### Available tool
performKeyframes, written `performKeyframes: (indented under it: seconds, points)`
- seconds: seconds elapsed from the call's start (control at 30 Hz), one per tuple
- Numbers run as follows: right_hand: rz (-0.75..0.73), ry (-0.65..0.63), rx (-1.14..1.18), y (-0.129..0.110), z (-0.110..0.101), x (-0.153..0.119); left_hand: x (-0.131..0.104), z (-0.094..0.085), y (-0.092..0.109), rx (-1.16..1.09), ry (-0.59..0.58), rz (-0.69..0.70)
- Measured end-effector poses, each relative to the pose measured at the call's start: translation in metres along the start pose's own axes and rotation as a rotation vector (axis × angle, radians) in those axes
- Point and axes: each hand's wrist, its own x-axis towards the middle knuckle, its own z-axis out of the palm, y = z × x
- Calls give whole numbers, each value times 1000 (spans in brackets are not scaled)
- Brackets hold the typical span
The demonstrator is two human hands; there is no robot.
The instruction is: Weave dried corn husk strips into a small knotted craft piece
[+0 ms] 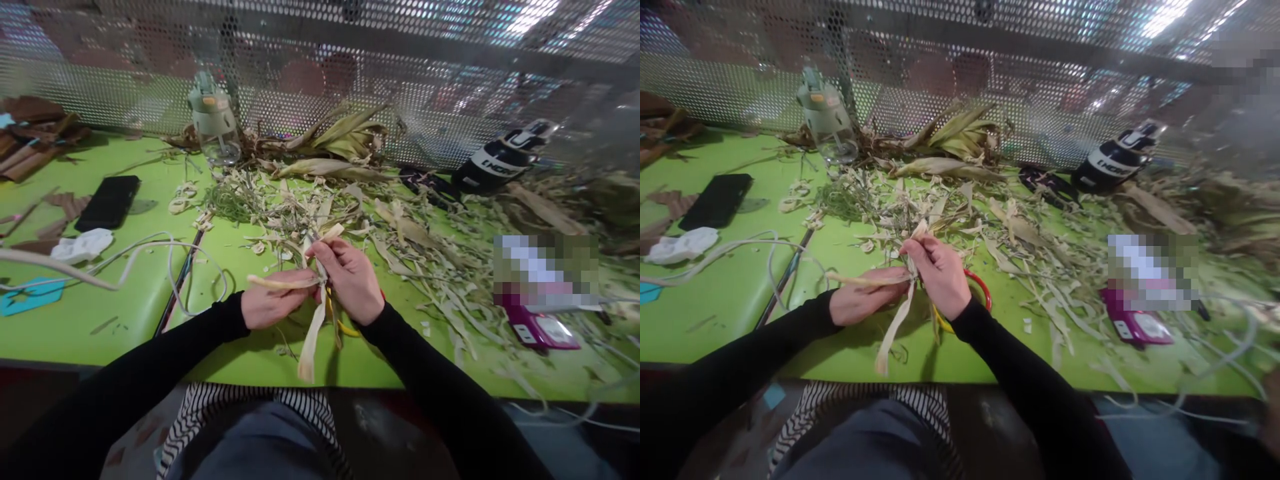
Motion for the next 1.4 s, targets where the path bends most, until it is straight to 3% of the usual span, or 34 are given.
performKeyframes:
  seconds: [0.17, 0.33, 0.6, 0.87, 0.97, 1.03, 1.1, 1.23, 1.4]
  points:
    - [-92, 54, -119, 3, -1, -1, -1, 4, 0, -213, 138, -128]
    - [-150, 13, -143, 3, -1, -4, 2, 8, -4, -313, 255, -106]
    - [42, -6, 18, -5, 3, -6, -1, 9, -2, -422, 13, -240]
    - [110, -108, 21, 1, 8, -3, -2, 13, -12, -563, -106, -265]
    - [7, -26, 2, 5, -1, 2, 1, 10, -11, -701, 63, -238]
    - [-155, 101, -98, 6, -7, 3, 4, 5, -11, -786, 247, -202]
    - [-314, 122, -247, 4, -10, 1, 7, 0, -12, -827, 372, -159]
    - [-444, -10, -475, 0, -5, -7, 7, -7, -10, -704, 404, -50]
    - [-463, 13, -484, -2, -3, -11, 5, -6, -2, -446, 423, 33]
